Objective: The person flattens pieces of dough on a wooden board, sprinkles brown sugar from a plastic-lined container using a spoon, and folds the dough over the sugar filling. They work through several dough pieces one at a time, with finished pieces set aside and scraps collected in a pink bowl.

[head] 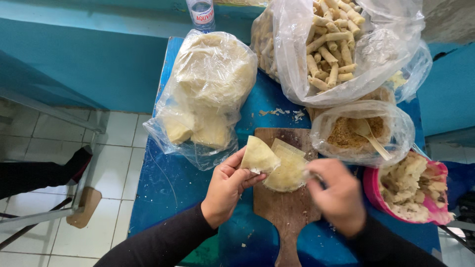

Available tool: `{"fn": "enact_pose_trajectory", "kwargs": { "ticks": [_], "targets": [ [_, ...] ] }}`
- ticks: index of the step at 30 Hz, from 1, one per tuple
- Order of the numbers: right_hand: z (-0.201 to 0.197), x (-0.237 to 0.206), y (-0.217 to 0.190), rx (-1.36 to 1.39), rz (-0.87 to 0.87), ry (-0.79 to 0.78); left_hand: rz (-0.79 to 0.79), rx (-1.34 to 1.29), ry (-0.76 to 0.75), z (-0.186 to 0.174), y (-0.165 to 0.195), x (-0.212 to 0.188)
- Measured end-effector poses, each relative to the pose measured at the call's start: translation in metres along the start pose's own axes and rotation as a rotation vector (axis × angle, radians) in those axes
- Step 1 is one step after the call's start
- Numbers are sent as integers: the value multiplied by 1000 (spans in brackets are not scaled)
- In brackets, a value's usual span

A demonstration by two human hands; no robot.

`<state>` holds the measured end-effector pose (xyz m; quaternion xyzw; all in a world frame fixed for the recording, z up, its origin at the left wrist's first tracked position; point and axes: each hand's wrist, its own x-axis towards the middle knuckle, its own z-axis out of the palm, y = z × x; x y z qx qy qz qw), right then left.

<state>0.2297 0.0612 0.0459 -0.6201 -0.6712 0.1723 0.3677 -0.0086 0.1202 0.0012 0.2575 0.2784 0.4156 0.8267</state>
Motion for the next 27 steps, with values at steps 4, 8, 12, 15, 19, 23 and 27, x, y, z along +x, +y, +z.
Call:
{"fn": "enact_pose_trajectory", "kwargs": {
  "ticks": [4, 8, 12, 15, 19, 23, 27],
  "targets": [
    [10, -1, -15, -171, -285, -48, 8, -13, -13, 1, 0, 0],
    [12, -2, -24, -199, -311, -88, 6, -9, -9, 1, -2, 0],
    [15, -5, -27, -184, -329, -106, 0, -5, -6, 1, -2, 0],
    [16, -6, -28, -200, -316, -124, -6, 5, -3, 1, -2, 0],
    [17, -6, -31, -256, -351, -117, -16, 38, -27, 3, -1, 0],
    [15, -7, -35, -310, -399, -139, -56, 77, -75, 3, -1, -2],
    [10, -8, -36, -188, -381, -18, -85, 98, -146, 3, -8, -3]
  ]
}}
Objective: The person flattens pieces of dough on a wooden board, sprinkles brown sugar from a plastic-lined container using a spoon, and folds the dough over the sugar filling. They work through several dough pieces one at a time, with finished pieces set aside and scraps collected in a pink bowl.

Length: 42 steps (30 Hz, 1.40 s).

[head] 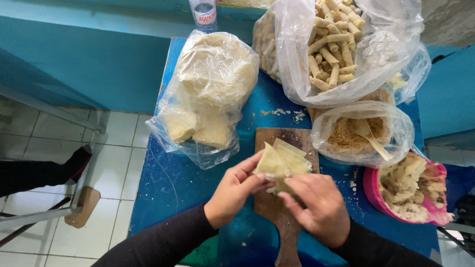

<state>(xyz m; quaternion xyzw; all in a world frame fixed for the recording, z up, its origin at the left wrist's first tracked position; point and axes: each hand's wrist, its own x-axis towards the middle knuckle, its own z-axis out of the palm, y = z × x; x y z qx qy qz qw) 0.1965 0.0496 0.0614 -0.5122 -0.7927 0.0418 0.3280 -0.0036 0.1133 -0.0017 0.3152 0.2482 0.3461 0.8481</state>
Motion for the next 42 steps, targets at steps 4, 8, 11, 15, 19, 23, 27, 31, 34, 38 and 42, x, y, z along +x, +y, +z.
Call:
{"fn": "enact_pose_trajectory", "kwargs": {
  "ticks": [4, 8, 11, 15, 19, 23, 27, 31, 34, 38, 42],
  "targets": [
    [1, 0, -2, 75, 21, 88, 14, 125, -140, -1, -11, -5],
    [4, 1, -4, 79, 36, 69, -34, 142, -228, 0, -22, -12],
    [3, 3, -4, 66, -17, 52, -15, 174, -234, -1, -23, -12],
    [2, 3, -5, 136, 56, 65, -23, 189, -217, 0, -21, -13],
    [3, 2, -5, 230, 134, 40, 45, 209, -214, 1, -22, -11],
    [4, 2, -6, 267, 182, 22, 32, 331, -92, 1, -22, -8],
    [4, 3, -5, 292, 202, 19, 61, 365, -130, 3, -19, -10],
    [4, 2, -4, 239, 147, 24, 60, 452, -120, 4, -15, -11],
    [6, 0, -2, 249, 168, 20, 54, 488, -119, 6, -13, -12],
    [5, -3, 5, 427, 315, -25, 44, 492, -77, 8, -10, -11],
    [5, -3, 12, 523, 386, -70, 82, 452, -106, 10, -4, -13]
  ]
}}
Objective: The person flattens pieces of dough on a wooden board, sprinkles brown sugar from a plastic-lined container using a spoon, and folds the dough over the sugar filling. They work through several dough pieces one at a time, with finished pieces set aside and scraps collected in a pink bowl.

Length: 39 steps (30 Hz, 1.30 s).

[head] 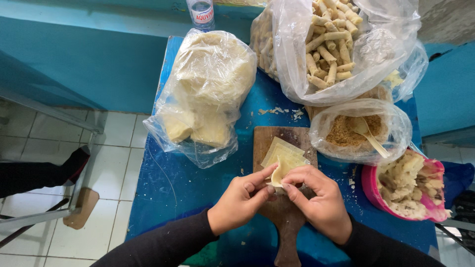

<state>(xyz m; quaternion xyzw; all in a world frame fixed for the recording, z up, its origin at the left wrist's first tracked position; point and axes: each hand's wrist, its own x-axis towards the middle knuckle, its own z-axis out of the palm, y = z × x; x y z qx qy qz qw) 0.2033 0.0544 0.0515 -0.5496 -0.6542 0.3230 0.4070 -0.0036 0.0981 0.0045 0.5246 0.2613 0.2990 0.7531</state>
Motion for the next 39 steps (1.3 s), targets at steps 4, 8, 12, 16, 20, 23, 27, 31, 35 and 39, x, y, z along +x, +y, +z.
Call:
{"fn": "enact_pose_trajectory", "kwargs": {
  "ticks": [4, 8, 12, 16, 20, 23, 27, 31, 35, 39],
  "targets": [
    [4, -2, 1, -61, 15, 18, -82, -37, -35, 1, 4, -3],
    [4, -6, 7, -56, 1, 19, -16, 118, 30, 1, 3, -1],
    [2, -8, 23, 182, 105, -29, -14, 81, 44, 0, -1, 0],
    [3, -6, 37, 728, 296, -13, -28, -105, 55, 0, -6, 1],
    [-2, -2, 41, 1188, 411, 36, -35, -270, 54, -2, -9, 3],
    [-8, 6, 44, 1236, 605, 229, -48, -324, 62, -4, -10, 4],
    [-18, 9, 53, 1382, 670, 260, -10, -323, 98, -8, -11, 3],
    [-25, 4, 58, 1537, 472, 121, -7, -310, 128, -10, -15, 4],
    [-15, -3, 57, 1295, 500, 91, 32, -226, 91, -7, -21, 2],
    [-6, -11, 50, 870, 526, 100, 70, -161, 102, -7, -20, -4]
  ]
}}
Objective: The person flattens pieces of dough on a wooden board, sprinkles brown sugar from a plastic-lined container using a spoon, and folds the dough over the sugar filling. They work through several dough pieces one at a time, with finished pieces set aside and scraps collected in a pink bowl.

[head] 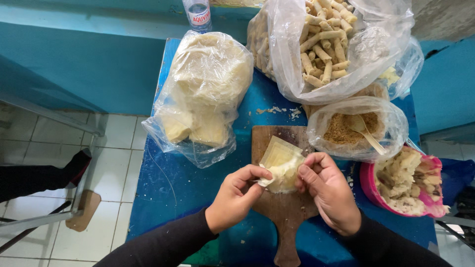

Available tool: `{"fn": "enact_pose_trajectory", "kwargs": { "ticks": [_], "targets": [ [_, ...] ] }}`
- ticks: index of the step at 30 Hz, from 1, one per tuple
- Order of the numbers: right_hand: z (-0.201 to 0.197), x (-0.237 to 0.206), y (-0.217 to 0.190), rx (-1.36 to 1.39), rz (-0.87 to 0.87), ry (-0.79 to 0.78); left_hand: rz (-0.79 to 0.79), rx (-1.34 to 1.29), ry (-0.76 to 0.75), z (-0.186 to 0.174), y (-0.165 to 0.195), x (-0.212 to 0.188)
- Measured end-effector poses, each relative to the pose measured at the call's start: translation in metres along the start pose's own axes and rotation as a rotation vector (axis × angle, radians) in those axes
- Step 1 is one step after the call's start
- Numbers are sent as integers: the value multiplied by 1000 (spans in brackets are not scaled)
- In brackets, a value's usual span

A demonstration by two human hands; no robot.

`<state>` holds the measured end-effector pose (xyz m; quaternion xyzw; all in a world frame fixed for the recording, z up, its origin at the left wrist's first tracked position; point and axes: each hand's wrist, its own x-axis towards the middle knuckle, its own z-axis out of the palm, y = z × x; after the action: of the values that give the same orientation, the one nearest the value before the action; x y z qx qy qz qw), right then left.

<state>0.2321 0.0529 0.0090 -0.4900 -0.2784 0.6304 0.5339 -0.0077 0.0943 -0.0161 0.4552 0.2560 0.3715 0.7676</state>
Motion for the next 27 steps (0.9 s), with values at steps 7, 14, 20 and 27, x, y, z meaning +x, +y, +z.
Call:
{"fn": "enact_pose_trajectory", "kwargs": {
  "ticks": [7, 14, 20, 27],
  "targets": [
    [8, -3, -9, 150, 224, -14, 235, 405, -122, 4, 25, -8],
    [4, 3, -7, 338, 100, -25, 225, 232, -122, 4, 24, -6],
    [-8, 7, -20, 216, -117, 125, 177, -165, -55, -7, 8, -6],
    [13, -16, -36, -1213, -764, 36, 73, -303, 69, -5, 7, 0]
  ]
}}
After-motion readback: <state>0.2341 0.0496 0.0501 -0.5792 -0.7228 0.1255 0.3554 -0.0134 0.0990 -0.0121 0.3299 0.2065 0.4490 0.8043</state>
